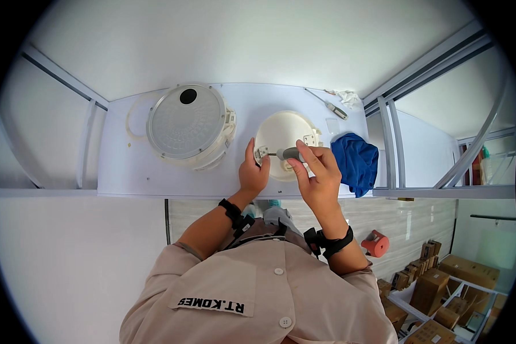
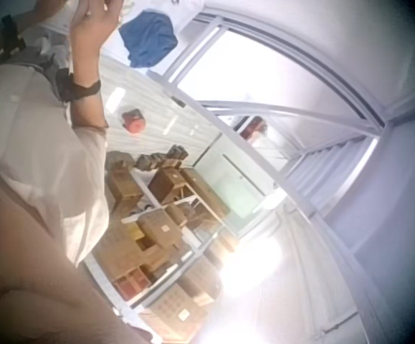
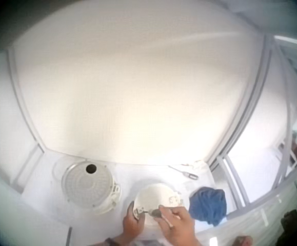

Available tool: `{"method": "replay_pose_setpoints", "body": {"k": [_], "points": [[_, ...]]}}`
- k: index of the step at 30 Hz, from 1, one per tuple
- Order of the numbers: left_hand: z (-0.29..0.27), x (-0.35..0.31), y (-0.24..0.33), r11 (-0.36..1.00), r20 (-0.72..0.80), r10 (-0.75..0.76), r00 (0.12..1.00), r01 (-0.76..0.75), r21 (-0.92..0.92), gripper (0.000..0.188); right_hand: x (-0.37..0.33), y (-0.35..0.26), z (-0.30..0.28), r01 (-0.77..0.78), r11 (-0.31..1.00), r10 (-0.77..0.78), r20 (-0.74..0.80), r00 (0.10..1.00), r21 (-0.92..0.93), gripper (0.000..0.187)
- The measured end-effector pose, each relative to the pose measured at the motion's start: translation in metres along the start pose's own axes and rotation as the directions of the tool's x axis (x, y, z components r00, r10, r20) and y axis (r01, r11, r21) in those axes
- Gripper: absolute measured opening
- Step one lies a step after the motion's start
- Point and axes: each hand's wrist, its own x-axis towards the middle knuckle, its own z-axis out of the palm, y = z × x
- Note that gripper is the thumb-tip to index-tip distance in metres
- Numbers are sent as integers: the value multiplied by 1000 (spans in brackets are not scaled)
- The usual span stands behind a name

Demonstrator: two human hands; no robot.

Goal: The person uses a screwdriver to tighten screws on the underside of a white plastic appliance component. They then wipe the top surface of the component with a blue cloth and continue to tighten screws on the underside.

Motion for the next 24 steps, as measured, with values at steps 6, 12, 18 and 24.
{"method": "replay_pose_setpoints", "body": {"k": [6,12,18,24], "points": [[-1,1,6,999,18,-39,999,39,-14,70,11,-13,4,86,996,-85,-118,989,4,52],[0,0,2,1000,9,2,1000,-2,5,70,2,7,8,46,998,-49,-87,995,-38,60],[0,1,0,1000,4,8,1000,-8,-10,70,11,-8,8,67,996,-71,-77,994,-56,60],[2,1,2,1000,-5,12,1000,-12,13,69,3,8,18,-36,993,51,-127,991,115,64]]}}
